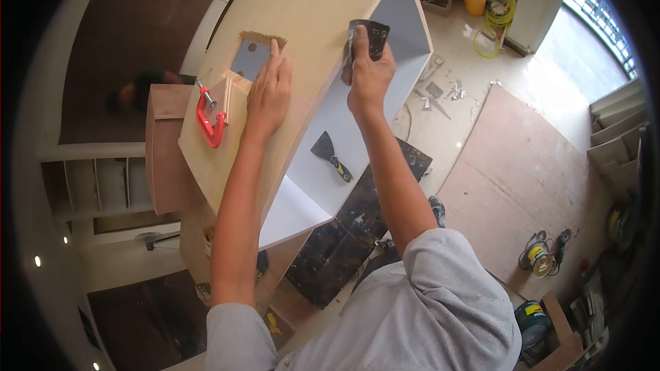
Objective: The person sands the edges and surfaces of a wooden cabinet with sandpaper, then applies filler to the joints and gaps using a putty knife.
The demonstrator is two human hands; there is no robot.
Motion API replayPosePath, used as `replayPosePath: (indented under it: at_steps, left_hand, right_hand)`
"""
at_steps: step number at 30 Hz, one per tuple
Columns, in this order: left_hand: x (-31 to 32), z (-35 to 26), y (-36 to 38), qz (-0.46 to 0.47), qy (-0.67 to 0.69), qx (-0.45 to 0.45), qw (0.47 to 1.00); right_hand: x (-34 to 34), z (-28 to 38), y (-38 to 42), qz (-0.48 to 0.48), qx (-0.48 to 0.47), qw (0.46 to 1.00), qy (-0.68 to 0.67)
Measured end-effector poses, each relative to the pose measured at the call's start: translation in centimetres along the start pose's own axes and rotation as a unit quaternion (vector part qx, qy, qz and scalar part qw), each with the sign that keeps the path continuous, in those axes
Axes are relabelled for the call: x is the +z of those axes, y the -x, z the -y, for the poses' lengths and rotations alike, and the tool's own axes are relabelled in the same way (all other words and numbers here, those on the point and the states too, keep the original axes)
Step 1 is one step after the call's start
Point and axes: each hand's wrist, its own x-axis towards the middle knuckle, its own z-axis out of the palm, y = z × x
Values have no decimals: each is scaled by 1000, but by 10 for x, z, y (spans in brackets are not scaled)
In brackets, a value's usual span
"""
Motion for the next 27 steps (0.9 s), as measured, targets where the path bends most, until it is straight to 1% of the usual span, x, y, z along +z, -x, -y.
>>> replayPosePath:
  at_steps: [1, 2, 3, 4, 5, 8, 9, 10, 11, 13, 15, 16, 17, 18, 19, 21, 22, 23, 25, 27]
  left_hand:
    - [-2, -4, -2, 1, -4, -5, 1000]
    - [-3, -5, -4, 2, -4, -8, 1000]
    - [-3, -6, -4, 4, -5, -10, 1000]
    - [-2, -6, -4, 7, -6, -13, 1000]
    - [-1, -5, -3, 3, -2, -6, 1000]
    - [3, 1, -4, -5, 3, 15, 1000]
    - [3, 4, -5, -8, -1, 23, 1000]
    - [4, 6, -6, -13, -3, 29, 999]
    - [5, 7, -5, -10, 1, 25, 1000]
    - [1, 5, -5, -3, 8, 19, 1000]
    - [-2, -4, -1, 16, 13, -11, 1000]
    - [-4, -8, -2, 23, 15, -22, 999]
    - [-5, -8, -3, 19, 11, -13, 1000]
    - [-3, -4, -3, 16, 8, -6, 1000]
    - [-1, -2, -3, 13, 6, 0, 1000]
    - [-1, -1, -1, 4, 0, 4, 1000]
    - [-1, 0, -2, -2, -1, 7, 1000]
    - [1, 1, -2, -5, -1, 9, 1000]
    - [1, 2, -3, -10, -2, 17, 1000]
    - [1, 0, -2, -15, 0, 16, 1000]
  right_hand:
    - [0, 1, -12, 3, -14, 1000, -19]
    - [3, 3, -3, -7, -6, 1000, -4]
    - [4, -1, 18, -8, -19, 1000, 24]
    - [0, -20, 42, -23, -15, 997, 76]
    - [-5, -30, 75, -10, 20, 992, 121]
    - [-16, -38, 102, 38, 16, 993, 106]
    - [-16, -32, 80, 33, -16, 988, 147]
    - [-13, -30, 51, 25, -31, 992, 116]
    - [-6, -9, 28, 32, -6, 996, 84]
    - [1, 4, 1, 38, -2, 999, -13]
    - [3, -4, 18, -3, -30, 999, 31]
    - [1, -15, 38, -2, -32, 996, 87]
    - [-4, -24, 65, -2, -34, 989, 143]
    - [-7, -24, 91, 24, 0, 990, 141]
    - [-13, -38, 94, 35, -17, 993, 110]
    - [-11, -30, 66, 24, -113, 980, 164]
    - [-8, -34, 40, 10, -193, 966, 171]
    - [-3, -17, 27, 8, -94, 986, 139]
    - [3, -17, 10, 13, -103, 994, 45]
    - [-1, -29, 34, -5, -111, 986, 125]
